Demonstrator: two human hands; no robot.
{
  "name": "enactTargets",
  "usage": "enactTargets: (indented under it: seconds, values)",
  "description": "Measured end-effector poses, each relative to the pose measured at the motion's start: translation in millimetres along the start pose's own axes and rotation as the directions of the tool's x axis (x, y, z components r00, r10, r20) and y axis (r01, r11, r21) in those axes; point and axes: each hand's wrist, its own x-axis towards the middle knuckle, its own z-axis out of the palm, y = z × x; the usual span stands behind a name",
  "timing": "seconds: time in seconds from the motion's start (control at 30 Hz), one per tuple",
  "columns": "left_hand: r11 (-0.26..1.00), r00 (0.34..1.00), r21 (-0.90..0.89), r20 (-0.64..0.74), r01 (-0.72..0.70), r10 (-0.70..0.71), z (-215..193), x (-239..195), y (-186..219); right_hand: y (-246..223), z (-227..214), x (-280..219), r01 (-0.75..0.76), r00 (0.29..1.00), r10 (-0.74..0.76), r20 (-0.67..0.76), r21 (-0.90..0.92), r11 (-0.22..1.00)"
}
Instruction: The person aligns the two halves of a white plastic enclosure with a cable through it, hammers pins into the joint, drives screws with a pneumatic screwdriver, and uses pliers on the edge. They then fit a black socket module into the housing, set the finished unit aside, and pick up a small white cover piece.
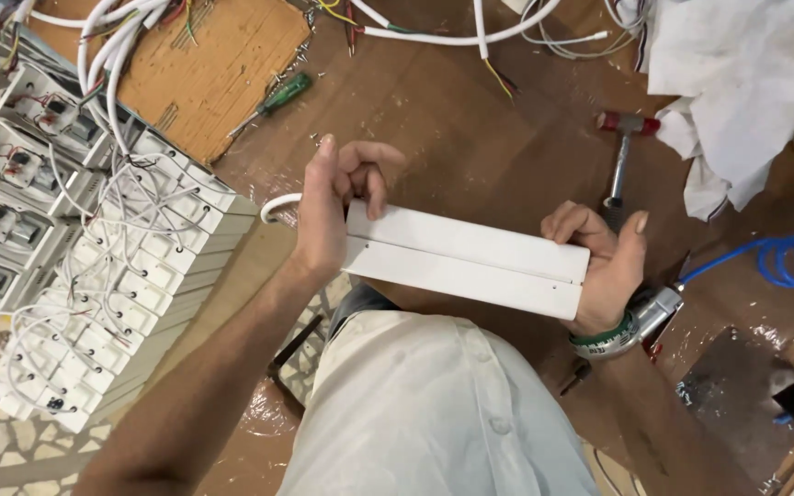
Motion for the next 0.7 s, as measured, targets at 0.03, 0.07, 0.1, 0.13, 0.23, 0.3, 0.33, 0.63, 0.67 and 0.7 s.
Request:
enactTargets:
  seconds: [0.03, 0.07, 0.1, 0.13, 0.23, 0.3, 0.33, 0.63, 0.67, 0.7]
  values:
    - [1.000, 1.000, -0.002, -0.001, 0.008, -0.008, 0.5, 1.0, 0.6, -0.4, 0.6, 0.8, -0.007, 1.000, 0.007, -0.005, -0.001, 1.000]
    - [1.000, 1.000, -0.017, -0.007, 0.007, -0.007, 1.0, 1.5, 1.0, -0.8, 1.1, 1.2, -0.001, 1.000, 0.001, 0.001, -0.008, 1.000]
    - [0.999, 1.000, -0.032, -0.013, 0.004, -0.005, 1.5, 1.8, 1.4, -1.2, 1.7, 1.2, 0.006, 1.000, -0.006, 0.007, -0.014, 1.000]
    - [0.999, 1.000, -0.035, -0.013, 0.011, -0.012, 0.6, -0.3, 1.8, 1.8, 0.4, 1.9, 0.001, 1.000, -0.001, 0.003, -0.016, 1.000]
    - [0.999, 0.999, 0.019, -0.006, 0.044, -0.044, 1.7, -0.5, 3.9, 5.5, -5.4, 3.0, -0.002, 1.000, 0.003, 0.017, -0.094, 0.996]
    - [0.980, 0.995, 0.179, -0.049, 0.091, -0.083, 1.3, 0.9, 7.6, 7.6, -9.7, 6.4, 0.052, 0.997, -0.045, 0.057, -0.141, 0.989]
    - [0.983, 0.995, 0.158, -0.024, 0.095, -0.092, 5.7, 0.0, 9.2, 5.7, -10.8, 4.6, 0.055, 0.998, -0.050, 0.034, -0.165, 0.985]
    - [0.950, 0.999, 0.313, 0.033, 0.014, -0.026, 3.2, -1.5, 16.9, 0.0, -6.2, 5.4, 0.040, 0.995, -0.035, 0.091, -0.050, 0.998]
    - [0.944, 0.999, 0.329, 0.035, -0.005, -0.007, 3.4, -1.6, 16.9, -0.2, -5.3, 5.7, 0.030, 0.996, -0.029, 0.082, -0.015, 0.999]
    - [0.939, 0.999, 0.345, 0.037, -0.022, 0.009, 3.8, -1.3, 16.7, -0.4, -4.7, 6.4, 0.019, 0.997, -0.020, 0.072, 0.019, 1.000]
